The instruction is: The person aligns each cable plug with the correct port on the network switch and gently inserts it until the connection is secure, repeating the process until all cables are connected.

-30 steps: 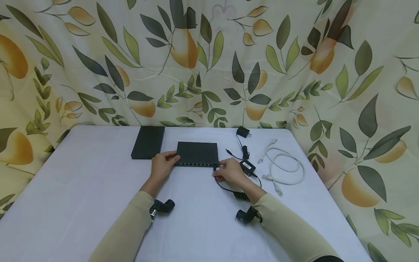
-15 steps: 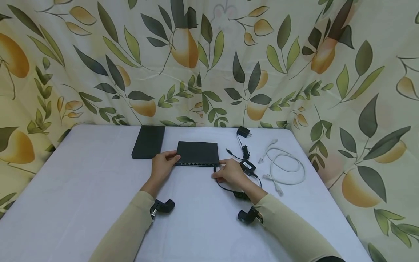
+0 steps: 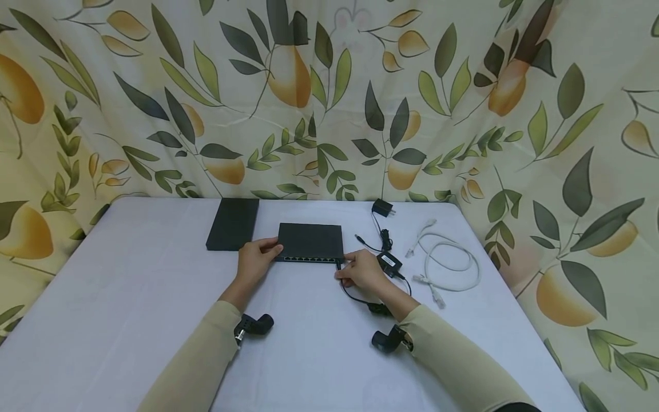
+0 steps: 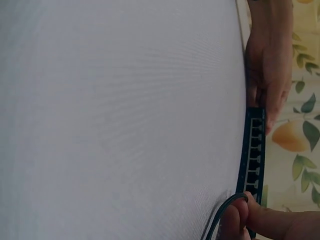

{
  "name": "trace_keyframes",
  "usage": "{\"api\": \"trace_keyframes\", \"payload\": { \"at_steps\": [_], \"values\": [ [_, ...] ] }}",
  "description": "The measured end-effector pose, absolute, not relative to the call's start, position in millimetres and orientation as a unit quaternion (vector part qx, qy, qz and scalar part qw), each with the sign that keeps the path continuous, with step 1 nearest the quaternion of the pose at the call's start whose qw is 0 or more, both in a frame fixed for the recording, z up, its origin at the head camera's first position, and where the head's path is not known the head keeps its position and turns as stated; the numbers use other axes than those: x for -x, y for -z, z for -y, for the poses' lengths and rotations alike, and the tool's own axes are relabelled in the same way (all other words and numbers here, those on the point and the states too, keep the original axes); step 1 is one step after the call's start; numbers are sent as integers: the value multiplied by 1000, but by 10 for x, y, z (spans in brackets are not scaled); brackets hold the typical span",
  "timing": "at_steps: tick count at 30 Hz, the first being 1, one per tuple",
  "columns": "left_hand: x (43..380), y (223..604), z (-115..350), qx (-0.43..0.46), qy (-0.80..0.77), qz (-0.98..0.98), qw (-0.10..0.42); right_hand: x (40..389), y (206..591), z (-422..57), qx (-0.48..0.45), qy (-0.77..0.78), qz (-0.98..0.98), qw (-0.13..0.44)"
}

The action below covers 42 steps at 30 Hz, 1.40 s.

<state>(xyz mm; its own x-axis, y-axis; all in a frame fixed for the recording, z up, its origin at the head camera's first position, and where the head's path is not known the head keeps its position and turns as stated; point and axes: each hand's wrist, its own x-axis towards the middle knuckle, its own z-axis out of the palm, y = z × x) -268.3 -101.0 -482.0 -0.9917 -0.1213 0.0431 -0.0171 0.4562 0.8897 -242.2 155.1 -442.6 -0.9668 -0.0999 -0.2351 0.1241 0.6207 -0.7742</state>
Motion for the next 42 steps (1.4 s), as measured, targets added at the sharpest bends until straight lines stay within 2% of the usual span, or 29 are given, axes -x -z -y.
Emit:
{"api": "trace_keyframes", "payload": {
  "at_steps": [19,31,42],
  "values": [
    [2722,4858,1064,-29,510,858,55,2472,4478,-1568,-23,476,-869,131],
    [2694,4844,1043,-34,525,849,46,2471,4449,-1617,-54,521,-835,167],
    [2682,4853,1039,-38,529,846,50,2464,4426,-1621,-80,549,-813,175]
  ]
}}
